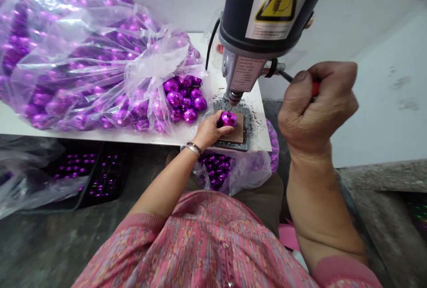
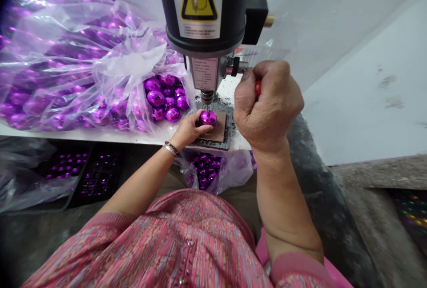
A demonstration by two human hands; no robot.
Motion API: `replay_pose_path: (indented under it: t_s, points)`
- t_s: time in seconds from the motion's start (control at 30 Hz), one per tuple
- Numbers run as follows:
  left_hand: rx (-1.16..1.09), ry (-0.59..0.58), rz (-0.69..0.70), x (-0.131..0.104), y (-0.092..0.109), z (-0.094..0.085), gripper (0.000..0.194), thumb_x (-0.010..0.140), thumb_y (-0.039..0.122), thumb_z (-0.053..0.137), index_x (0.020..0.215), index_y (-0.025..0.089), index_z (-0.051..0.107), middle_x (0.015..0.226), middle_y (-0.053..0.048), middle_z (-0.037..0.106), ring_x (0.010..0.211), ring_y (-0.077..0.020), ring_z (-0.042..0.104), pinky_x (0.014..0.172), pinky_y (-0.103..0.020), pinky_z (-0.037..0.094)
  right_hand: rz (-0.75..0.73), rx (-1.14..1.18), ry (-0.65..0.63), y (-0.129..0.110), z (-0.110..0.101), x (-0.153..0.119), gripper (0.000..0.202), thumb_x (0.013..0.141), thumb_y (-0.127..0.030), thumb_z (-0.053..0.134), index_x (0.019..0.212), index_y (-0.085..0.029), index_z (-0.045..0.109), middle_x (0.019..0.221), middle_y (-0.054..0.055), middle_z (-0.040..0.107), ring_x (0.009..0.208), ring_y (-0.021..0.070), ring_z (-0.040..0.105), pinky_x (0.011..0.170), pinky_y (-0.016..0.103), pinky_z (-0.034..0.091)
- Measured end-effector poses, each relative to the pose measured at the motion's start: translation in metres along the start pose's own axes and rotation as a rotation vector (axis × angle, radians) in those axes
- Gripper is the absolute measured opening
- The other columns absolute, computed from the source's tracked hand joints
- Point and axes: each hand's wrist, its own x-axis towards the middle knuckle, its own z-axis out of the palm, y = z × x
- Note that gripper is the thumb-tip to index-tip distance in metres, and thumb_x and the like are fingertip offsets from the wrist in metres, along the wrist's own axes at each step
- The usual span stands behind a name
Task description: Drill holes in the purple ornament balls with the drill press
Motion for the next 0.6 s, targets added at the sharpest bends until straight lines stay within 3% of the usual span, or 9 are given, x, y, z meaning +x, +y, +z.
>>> replay_pose_path:
  t_s: [0.43, 0.6]
  points:
    - [0.023, 0.001, -0.017, -0.0007, 0.0026, -0.0021, 0.045, 0.08, 0.034, 0.075, 0.121, 0.019, 0.063, 0.103, -0.006, 0.072, 0.091, -0.0223, 0.064, 0.08, -0.031, 0.047, -0.012, 0.039, 0.051, -0.0017, 0.0033, -0.0039, 0.017, 0.097, -0.023, 0.039, 0.093, -0.011, 0.05, 0.081, 0.001, 0.051, 0.075, 0.0036, 0.045, 0.071, 0.02, 0.025]
    - [0.048, 0.018, -0.003, -0.0023, 0.0036, -0.0012, 0.044, 0.08, 0.035, 0.076, 0.12, 0.02, 0.063, 0.103, -0.005, 0.072, 0.091, -0.0217, 0.064, 0.08, -0.03, 0.047, 0.043, 0.086, 0.013, 0.0014, 0.0049, -0.0069, 0.024, 0.098, -0.03, 0.038, 0.095, -0.01, 0.051, 0.083, 0.002, 0.051, 0.076, 0.0035, 0.046, 0.073, 0.02, 0.031]
